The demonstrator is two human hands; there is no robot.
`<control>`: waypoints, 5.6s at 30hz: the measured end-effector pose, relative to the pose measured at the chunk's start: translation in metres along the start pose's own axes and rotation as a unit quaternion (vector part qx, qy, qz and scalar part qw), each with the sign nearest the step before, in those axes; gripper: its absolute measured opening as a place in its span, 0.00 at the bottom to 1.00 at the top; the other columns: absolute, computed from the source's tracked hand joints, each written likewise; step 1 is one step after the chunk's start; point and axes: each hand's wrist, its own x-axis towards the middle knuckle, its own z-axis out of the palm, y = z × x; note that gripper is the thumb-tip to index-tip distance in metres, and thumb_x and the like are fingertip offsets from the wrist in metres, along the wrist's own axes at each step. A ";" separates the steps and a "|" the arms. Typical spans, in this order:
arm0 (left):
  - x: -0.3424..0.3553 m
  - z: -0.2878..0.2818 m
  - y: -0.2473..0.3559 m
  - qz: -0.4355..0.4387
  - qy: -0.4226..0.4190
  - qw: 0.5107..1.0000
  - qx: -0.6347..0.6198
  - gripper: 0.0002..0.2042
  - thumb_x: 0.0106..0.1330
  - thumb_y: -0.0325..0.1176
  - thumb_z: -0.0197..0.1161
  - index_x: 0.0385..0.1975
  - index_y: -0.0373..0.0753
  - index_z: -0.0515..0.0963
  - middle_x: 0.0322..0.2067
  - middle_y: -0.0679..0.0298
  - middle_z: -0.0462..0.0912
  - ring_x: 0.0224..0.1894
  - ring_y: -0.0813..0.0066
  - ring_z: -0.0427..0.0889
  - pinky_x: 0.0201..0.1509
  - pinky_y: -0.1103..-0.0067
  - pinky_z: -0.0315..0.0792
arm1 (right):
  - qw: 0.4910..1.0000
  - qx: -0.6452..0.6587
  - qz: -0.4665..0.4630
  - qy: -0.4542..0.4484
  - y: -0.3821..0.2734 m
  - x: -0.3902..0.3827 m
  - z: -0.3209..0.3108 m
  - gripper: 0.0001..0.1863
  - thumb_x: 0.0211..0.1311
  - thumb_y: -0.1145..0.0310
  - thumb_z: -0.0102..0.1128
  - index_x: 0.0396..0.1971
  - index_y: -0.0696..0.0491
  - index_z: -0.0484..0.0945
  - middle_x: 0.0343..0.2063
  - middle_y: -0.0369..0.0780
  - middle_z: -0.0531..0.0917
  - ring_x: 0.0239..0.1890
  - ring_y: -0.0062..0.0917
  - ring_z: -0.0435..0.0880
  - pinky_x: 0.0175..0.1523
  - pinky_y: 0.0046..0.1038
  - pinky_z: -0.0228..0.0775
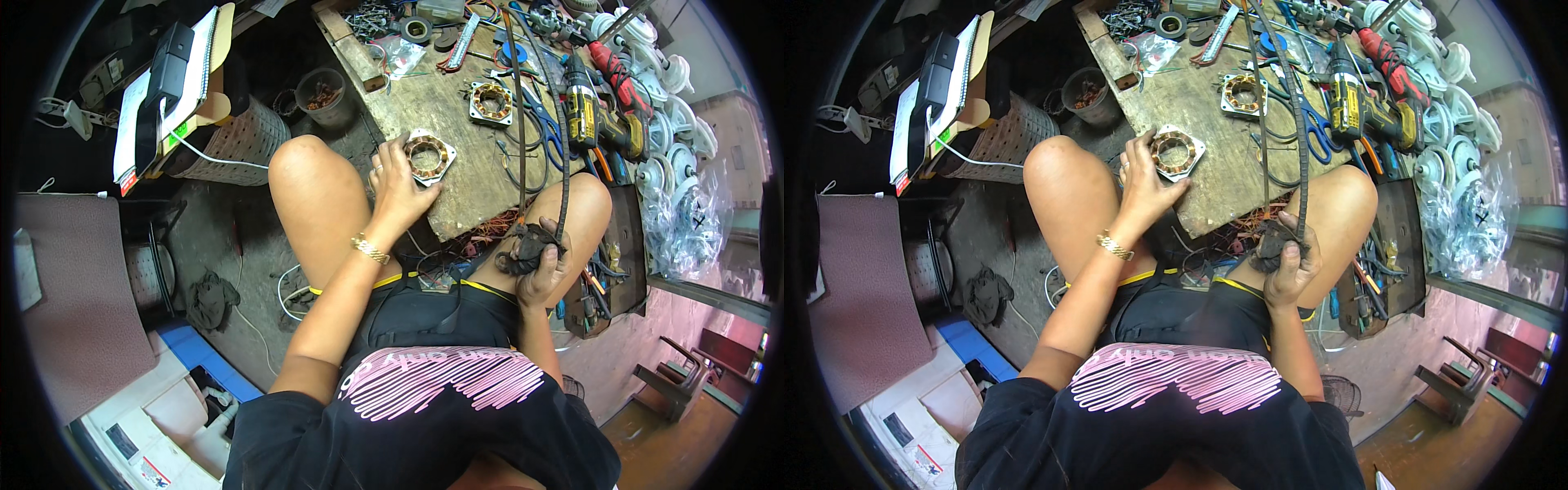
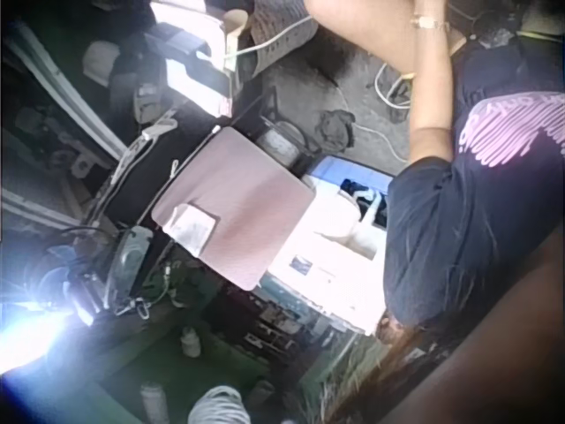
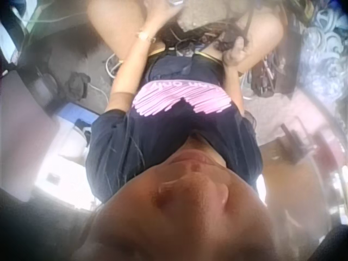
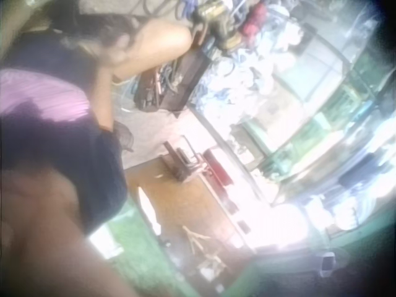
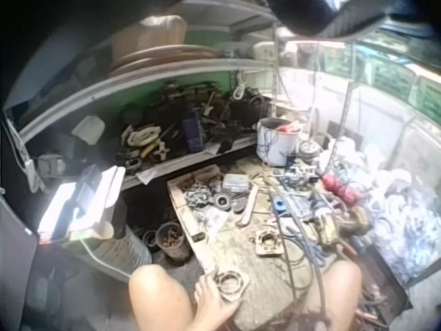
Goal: The person dismantles a fan motor stator using pliers and a screwdriver. They pull wires from the copper coils by hand and use tools to separate metal components while sitting at a cluttered workbench.
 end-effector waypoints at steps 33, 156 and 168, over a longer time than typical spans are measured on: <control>0.026 0.037 -0.040 -0.178 0.174 0.933 -0.258 0.18 0.69 0.37 0.55 0.50 0.30 0.68 0.49 0.50 0.68 0.53 0.57 0.70 0.59 0.69 0.64 | 0.972 -0.010 0.097 -0.212 -0.002 0.002 0.029 0.27 0.68 0.49 0.51 0.43 0.63 0.77 0.29 0.37 0.80 0.28 0.16 0.75 0.33 0.19 0.66; 0.031 0.041 -0.021 -0.093 0.287 0.950 -0.082 0.12 0.51 0.23 0.55 0.35 0.30 0.65 0.42 0.45 0.66 0.47 0.43 0.67 0.53 0.57 0.61 | 0.961 -0.119 0.137 -0.209 -0.022 -0.049 0.026 0.21 0.72 0.59 0.48 0.45 0.65 0.75 0.13 0.35 0.72 0.13 0.16 0.70 0.20 0.23 0.61; 0.019 0.047 -0.012 -0.079 0.327 0.938 -0.081 0.13 0.50 0.20 0.55 0.36 0.29 0.64 0.42 0.44 0.66 0.48 0.42 0.66 0.55 0.56 0.59 | 0.967 -0.150 0.065 -0.193 -0.008 -0.047 0.041 0.20 0.69 0.61 0.50 0.41 0.66 0.76 0.14 0.43 0.73 0.18 0.23 0.74 0.28 0.30 0.65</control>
